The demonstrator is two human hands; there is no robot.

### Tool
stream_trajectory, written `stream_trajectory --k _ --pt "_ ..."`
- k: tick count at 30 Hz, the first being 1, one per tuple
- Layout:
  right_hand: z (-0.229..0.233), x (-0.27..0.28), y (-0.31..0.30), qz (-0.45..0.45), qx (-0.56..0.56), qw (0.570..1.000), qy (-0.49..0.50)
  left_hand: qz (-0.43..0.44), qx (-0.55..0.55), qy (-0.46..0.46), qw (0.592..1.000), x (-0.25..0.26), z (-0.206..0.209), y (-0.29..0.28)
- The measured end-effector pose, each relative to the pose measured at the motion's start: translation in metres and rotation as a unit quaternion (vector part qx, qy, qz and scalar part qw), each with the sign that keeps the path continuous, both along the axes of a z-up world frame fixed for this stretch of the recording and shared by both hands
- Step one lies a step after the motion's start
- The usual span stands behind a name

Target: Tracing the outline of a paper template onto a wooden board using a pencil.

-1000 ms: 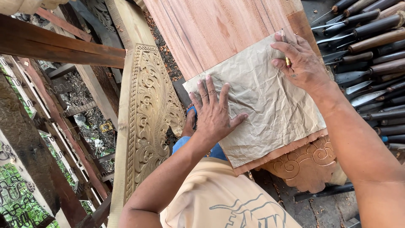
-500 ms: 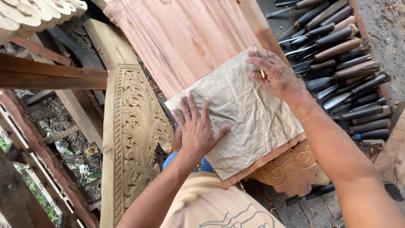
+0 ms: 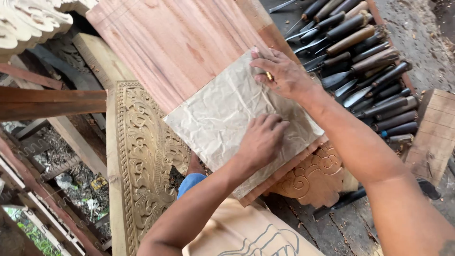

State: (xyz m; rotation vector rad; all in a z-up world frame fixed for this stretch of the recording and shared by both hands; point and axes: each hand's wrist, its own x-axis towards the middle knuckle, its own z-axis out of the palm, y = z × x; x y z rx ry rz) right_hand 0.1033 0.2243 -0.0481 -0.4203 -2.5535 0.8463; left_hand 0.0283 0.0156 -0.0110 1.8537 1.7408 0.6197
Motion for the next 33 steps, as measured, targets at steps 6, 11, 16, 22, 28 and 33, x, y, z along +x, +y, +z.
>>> stream_trajectory --k 6,11,16,22,28,33 --pt "-0.004 0.002 0.001 0.005 -0.033 0.999 0.027 -0.013 0.046 -0.045 0.998 0.021 -0.028 0.023" --pt "0.008 0.03 0.003 -0.024 0.007 0.999 0.028 -0.02 0.04 -0.029 0.999 0.023 -0.016 0.024" --pt "0.029 0.136 -0.023 -0.006 0.011 0.999 0.046 -0.036 0.019 -0.011 0.999 0.024 -0.007 0.025" --pt "0.065 0.184 -0.07 0.037 0.054 0.997 -0.051 -0.066 -0.021 0.065 0.995 0.033 -0.002 0.026" --pt "0.057 0.186 -0.072 0.061 0.097 0.988 -0.108 -0.053 -0.072 0.135 0.987 0.052 0.024 0.031" --pt "0.041 0.193 -0.063 0.078 0.121 0.989 -0.03 -0.05 -0.137 0.149 0.978 0.06 0.037 0.035"
